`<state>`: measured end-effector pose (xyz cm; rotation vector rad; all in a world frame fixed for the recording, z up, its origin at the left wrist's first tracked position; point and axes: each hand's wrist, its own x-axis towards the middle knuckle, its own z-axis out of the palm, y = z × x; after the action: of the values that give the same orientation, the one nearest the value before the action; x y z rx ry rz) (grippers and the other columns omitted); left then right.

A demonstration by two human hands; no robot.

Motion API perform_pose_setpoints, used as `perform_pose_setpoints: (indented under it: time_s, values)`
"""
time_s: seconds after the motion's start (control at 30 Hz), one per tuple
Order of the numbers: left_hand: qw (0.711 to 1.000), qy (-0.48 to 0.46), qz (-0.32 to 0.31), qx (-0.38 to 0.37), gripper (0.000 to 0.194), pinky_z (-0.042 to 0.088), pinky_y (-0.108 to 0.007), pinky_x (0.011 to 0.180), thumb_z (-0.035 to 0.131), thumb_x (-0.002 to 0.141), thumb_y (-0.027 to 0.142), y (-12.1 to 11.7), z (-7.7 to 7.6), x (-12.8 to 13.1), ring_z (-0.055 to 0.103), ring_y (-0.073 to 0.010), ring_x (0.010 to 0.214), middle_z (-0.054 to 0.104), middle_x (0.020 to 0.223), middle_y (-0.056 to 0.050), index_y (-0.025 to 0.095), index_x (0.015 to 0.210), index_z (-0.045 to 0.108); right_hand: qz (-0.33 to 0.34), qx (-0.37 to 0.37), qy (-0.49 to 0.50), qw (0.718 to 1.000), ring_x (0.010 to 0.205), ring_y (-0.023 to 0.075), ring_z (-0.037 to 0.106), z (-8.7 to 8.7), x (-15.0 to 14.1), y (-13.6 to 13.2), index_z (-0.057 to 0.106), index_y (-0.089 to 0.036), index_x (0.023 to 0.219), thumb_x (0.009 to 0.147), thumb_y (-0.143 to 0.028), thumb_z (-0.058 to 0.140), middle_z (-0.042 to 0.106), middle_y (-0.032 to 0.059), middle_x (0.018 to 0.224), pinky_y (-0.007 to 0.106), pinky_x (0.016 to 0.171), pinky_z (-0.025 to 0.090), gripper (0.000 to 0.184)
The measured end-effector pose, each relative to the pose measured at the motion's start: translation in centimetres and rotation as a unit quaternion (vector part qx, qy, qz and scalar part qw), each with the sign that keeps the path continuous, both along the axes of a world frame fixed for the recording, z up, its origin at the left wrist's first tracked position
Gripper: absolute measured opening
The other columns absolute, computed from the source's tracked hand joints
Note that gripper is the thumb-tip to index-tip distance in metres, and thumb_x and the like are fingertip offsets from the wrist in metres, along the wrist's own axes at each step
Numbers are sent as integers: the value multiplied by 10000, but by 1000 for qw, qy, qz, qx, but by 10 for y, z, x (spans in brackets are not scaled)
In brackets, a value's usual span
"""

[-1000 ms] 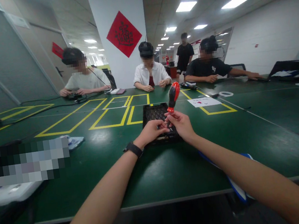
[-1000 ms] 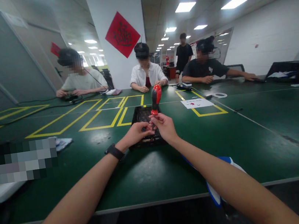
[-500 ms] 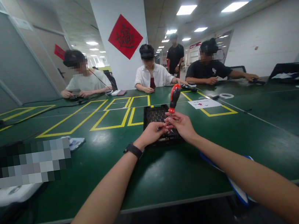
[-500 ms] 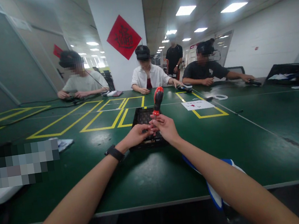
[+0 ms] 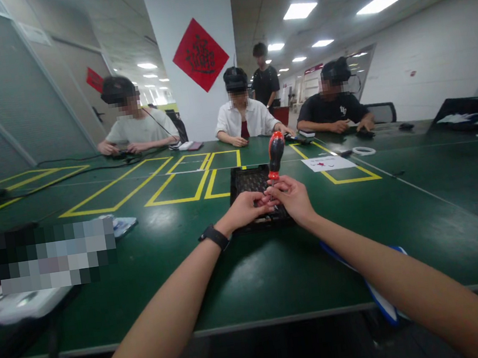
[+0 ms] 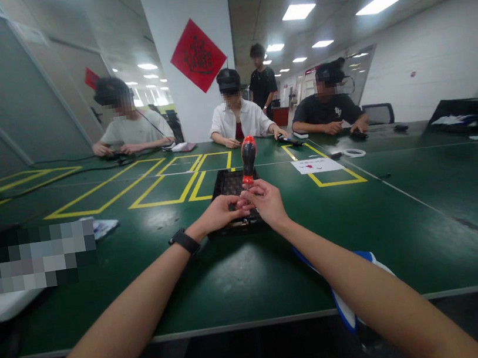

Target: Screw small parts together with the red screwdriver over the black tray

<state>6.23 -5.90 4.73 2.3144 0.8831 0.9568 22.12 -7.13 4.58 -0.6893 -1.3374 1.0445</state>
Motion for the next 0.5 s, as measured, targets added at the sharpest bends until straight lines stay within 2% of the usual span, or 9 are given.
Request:
perform_pose_setpoints:
  time_s: [0.13, 0.33, 0.5]
  values:
    - [1000, 18, -12, 18, 304, 371, -207, 606, 539, 769, 376, 1, 0, -1, 500, -106, 603, 567, 625, 9, 92, 721, 635, 30, 12, -11, 999, 654, 137, 657, 0, 2, 0, 573, -149, 992, 752, -404, 602, 664, 49, 794, 285, 602, 570, 352]
    - [999, 4, -39, -15, 279, 415, -238, 708, 502, 802, 323, 3, 1, -2, 584, -159, 748, 677, 833, -49, 112, 851, 678, 56, 17, -16, 998, 743, 142, 646, 0, 4, 3, 583, -153, 1054, 739, -406, 615, 655, 66, 880, 313, 665, 574, 404]
    - [1000, -22, -14, -4, 273, 395, -220, 662, 566, 757, 365, 2, -2, -1, 537, -127, 679, 628, 734, -15, 108, 790, 650, 38, 16, -14, 999, 679, 132, 652, 0, 3, 3, 581, -151, 953, 708, -368, 654, 654, 38, 809, 273, 609, 573, 335]
